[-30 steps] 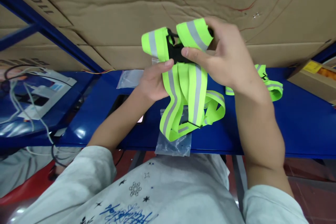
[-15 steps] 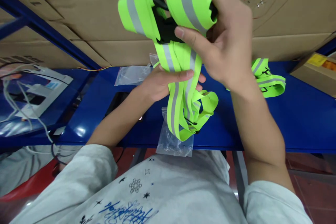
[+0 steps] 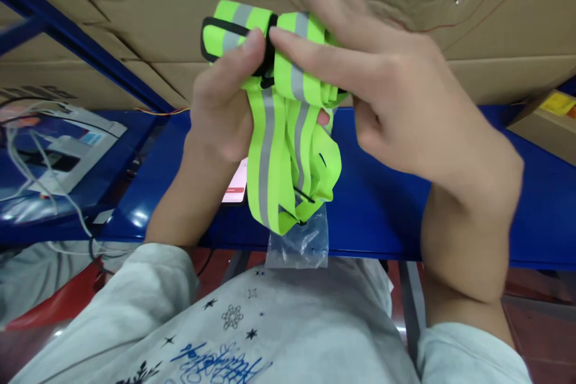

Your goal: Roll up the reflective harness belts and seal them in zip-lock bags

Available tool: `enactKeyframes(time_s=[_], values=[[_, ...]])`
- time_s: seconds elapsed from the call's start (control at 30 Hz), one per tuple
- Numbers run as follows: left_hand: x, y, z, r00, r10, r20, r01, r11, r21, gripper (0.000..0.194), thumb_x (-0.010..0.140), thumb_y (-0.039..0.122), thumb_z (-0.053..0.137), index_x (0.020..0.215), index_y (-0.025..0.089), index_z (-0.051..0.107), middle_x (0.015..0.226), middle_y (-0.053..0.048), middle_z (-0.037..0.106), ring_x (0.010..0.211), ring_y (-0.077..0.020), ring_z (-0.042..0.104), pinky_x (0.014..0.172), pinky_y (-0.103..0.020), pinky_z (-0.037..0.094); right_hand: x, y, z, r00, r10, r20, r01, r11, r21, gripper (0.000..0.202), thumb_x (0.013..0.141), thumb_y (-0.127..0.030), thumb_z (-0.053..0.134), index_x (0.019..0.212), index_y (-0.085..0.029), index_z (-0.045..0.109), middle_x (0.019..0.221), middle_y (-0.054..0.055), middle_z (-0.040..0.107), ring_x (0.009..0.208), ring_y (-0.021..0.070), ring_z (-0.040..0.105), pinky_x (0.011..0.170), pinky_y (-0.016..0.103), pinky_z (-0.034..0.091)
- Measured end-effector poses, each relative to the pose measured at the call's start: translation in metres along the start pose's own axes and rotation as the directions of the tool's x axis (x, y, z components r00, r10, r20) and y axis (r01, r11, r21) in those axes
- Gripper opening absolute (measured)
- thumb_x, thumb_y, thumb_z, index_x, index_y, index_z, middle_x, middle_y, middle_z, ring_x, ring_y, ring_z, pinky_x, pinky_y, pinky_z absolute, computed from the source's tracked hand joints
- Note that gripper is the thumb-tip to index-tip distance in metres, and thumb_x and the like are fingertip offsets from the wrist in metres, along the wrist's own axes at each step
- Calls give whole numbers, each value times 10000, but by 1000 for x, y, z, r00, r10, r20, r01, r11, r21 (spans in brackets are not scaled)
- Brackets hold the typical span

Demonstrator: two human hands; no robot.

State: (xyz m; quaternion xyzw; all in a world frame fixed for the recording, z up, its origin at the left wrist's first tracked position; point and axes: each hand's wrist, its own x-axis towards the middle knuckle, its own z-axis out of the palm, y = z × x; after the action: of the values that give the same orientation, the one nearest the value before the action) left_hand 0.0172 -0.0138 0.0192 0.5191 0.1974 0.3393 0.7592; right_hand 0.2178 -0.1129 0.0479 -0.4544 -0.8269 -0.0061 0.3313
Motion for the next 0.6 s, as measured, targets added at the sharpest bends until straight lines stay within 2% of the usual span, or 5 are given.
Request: enactKeyframes(time_s=[0.1,0.17,0.27,0.37,0.6], values=[[7,-12,-13,983,40,178,-39,999,-10,339,1024,327,524,1165,232,817,920,29,812,1216,-298,778,963,-392,677,0,10,-5,990,-11,137,-25,965,260,738,951,-497,728,1591,-648,393,1735,-330,250,1704,138,159,1384,274,145],[9,-16,-18,959,37,281,-50,998,41,225,960,303,643,1030,215,838,927,24,826,1176,-301,795,964,-380,685,4,14,-2,991,111,70,-130,911,393,672,905,-553,793,1514,-636,521,1659,-290,445,1658,177,331,1365,348,324],[8,-17,-19,946,71,316,-97,993,67,150,904,280,742,1021,263,834,997,61,837,1154,-276,802,985,-355,676,12,12,10,946,322,30,-307,864,399,308,864,-569,844,1145,-447,816,1179,-100,801,1205,258,745,949,383,670],[8,-20,-14,964,102,246,-106,994,1,305,927,227,672,1195,295,800,985,68,824,1219,-278,778,1011,-376,660,18,6,20,929,368,-36,-322,854,409,325,799,-603,896,906,-311,804,886,-3,762,827,233,723,669,363,595],[15,-39,-14,950,81,301,-55,994,-94,323,920,266,613,1193,265,787,1024,36,816,1304,-321,732,1050,-415,637,12,-3,15,940,245,-237,-199,959,203,388,876,-599,836,1153,-339,758,1086,12,749,1019,268,736,938,388,623]])
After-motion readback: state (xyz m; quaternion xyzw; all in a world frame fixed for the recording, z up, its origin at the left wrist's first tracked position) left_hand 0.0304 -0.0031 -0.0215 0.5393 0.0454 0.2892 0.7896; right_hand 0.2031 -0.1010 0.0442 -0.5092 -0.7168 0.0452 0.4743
